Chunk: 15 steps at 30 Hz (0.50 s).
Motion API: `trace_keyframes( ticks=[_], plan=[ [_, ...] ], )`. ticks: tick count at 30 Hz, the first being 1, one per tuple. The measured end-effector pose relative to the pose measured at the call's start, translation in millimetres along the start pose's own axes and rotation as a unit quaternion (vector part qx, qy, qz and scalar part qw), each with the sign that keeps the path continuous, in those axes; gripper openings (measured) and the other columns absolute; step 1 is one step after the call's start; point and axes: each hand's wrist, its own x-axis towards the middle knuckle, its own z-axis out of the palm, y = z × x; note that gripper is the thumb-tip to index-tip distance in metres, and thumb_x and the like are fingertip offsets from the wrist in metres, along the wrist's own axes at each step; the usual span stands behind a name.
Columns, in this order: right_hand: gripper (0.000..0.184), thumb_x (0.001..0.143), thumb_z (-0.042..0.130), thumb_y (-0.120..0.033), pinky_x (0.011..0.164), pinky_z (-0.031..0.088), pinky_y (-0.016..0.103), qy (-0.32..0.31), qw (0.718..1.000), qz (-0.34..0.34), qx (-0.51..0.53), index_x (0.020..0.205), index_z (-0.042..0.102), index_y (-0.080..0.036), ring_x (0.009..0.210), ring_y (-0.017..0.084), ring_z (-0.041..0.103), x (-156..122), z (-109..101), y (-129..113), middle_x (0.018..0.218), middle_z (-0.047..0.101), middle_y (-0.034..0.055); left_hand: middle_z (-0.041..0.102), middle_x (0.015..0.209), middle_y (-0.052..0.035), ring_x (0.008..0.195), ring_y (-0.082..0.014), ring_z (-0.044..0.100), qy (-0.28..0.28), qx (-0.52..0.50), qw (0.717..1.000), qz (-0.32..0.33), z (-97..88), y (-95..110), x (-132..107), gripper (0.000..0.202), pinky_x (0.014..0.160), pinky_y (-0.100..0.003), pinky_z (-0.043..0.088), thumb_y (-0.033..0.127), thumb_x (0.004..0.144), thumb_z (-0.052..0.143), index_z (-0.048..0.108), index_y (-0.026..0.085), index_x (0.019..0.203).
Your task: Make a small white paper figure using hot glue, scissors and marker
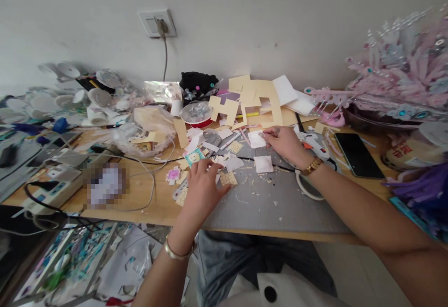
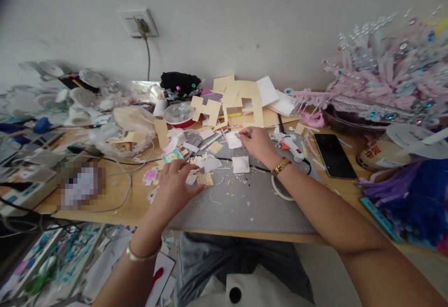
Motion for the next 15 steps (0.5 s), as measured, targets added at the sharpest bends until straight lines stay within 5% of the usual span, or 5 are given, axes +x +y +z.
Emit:
trace_keyframes(
  ticks=[4,9,15],
  plan=[
    [0.018,0.091,0.056,-0.018,0.057,0.043,0.024,-0.036,0.997,0.01,-0.067,0.089,0.073,-0.014,0.058,0.015,0.063,12,9,1,0.061,0.068,0.0032,0.058,0.118,-0.0128,0.114,-0.0342,0.052,0.013,-0.005,0.998,-0.055,-2.2,-5,20,0.035,0.098,-0.049,0.044,0.031,0.079,0.074,0.071,0.024,0.114],
    [0.022,0.091,0.055,-0.019,0.061,0.04,0.025,-0.041,0.986,-0.028,-0.156,0.077,0.071,-0.015,0.064,0.016,0.063,17,13,5,0.065,0.07,0.0051,0.056,0.124,-0.0132,0.116,-0.0355,0.051,-0.048,-0.014,0.998,-0.046,12.2,-8,45,0.053,0.099,-0.05,0.042,0.029,0.072,0.08,0.067,0.026,0.124],
    [0.018,0.091,0.061,-0.022,0.077,0.045,0.029,-0.031,0.973,-0.046,-0.225,0.097,0.074,-0.011,0.091,0.024,0.066,10,3,-1,0.097,0.073,0.0145,0.066,0.116,-0.0127,0.115,-0.0349,0.054,-0.046,-0.015,0.997,-0.06,14.9,-12,62,0.019,0.093,-0.047,0.044,0.025,0.082,0.065,0.075,0.022,0.099]
  ],
)
